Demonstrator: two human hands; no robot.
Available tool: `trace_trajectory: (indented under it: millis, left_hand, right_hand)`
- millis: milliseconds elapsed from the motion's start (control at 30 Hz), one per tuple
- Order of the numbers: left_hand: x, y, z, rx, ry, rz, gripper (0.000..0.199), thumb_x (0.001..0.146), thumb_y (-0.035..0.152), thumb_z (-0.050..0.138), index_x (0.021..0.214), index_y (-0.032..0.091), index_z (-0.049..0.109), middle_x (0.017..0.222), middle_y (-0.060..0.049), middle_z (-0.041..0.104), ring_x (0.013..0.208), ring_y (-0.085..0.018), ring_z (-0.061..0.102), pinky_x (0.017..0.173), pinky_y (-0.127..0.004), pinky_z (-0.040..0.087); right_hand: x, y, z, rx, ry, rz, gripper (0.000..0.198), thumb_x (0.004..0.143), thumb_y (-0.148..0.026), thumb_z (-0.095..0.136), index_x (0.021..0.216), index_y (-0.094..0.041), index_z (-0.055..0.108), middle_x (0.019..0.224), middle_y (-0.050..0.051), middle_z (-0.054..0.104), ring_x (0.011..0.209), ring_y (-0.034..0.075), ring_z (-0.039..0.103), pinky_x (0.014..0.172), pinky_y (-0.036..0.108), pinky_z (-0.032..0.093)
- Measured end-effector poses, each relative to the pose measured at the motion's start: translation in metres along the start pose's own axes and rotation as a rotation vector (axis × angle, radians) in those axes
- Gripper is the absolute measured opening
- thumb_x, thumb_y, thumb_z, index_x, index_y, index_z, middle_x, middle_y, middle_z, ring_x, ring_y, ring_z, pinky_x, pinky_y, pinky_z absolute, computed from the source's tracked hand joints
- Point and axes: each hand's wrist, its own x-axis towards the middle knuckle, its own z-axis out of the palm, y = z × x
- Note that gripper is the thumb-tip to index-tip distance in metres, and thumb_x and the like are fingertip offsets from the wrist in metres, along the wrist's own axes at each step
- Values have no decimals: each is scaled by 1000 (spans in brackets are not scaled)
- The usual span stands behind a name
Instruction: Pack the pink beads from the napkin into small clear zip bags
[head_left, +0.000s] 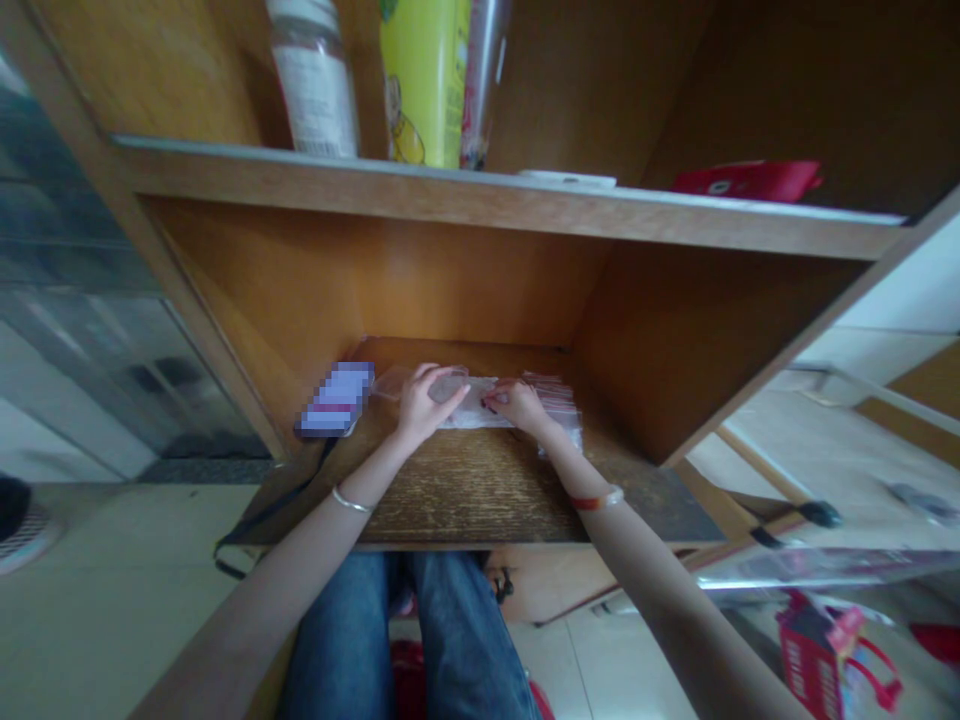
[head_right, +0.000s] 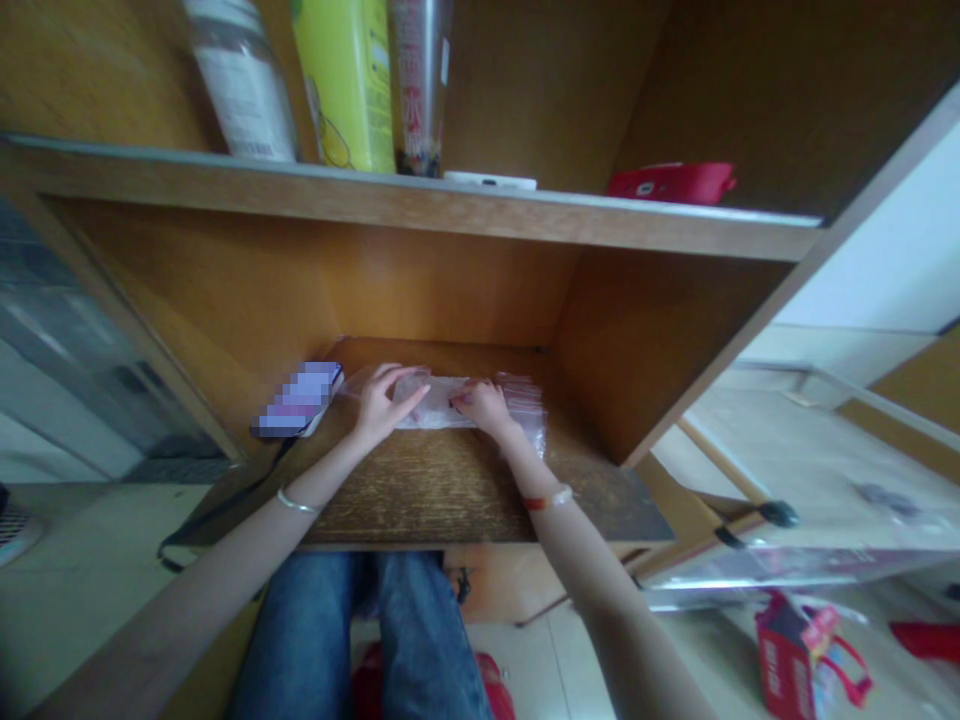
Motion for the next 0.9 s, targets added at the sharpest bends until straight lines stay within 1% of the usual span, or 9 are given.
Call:
trace_trajectory:
  millis: [133,300,400,500,567,733,900]
  left_hand:
    - [-1,1,0,-1,-10,1,27,75,40,66,96,23,65,96,-4,63,92,-19,60,84,-35,49]
    - [-2,1,-1,3,-3,8,27,75,39,67,96,23,65,97,-4,63,92,-19,60,84,-36,48]
    - [-2,1,-1,-3,-2,10,28,75,40,67,96,22,65,97,-4,63,92,-19,60,84,-36,49]
    - [-2,2,-1,-6,-11,6,27,75,40,67,96,23,65,97,-4,63,92,-19,60,84,-35,49]
    - [-2,2,-1,-10,-10,9,27,75,39,67,96,23,65,97,-4,63,93,-19,60,85,-35,49]
    - [-2,2,-1,-22,-4,12,28,75,39,67,97,23,64,97,-3,63,93,-19,59,85,-35,48]
    - [-2,3,-1,-17,-26,6,28,76,39,66,99,22,65,99,-4,63,94,-19,59,86,-36,47]
  right_hand:
    - [1,-1,4,59,24,-22,12,79,-27,62,83,-22,73,91,3,72,83,15,63,75,24,44]
    - [1,-4,4,81,45,54,13,80,-28,61,79,-21,72,83,3,71,77,15,63,71,24,44]
    - [-1,-4,1,19,107,144,15,81,-29,60,82,-22,72,89,5,70,83,18,62,75,27,44]
    - [-3,-4,-1,-62,103,203,15,80,-29,60,84,-22,73,93,7,69,91,20,60,82,31,43]
    - [-3,-5,-2,-86,84,216,15,79,-30,60,84,-22,73,93,8,69,93,21,59,84,33,42]
    - [-2,-4,0,-90,108,217,19,80,-31,58,89,-22,72,98,8,68,95,21,58,84,34,41]
    - [-3,-2,2,-125,105,216,19,82,-31,56,87,-22,72,98,8,68,96,21,56,85,34,39]
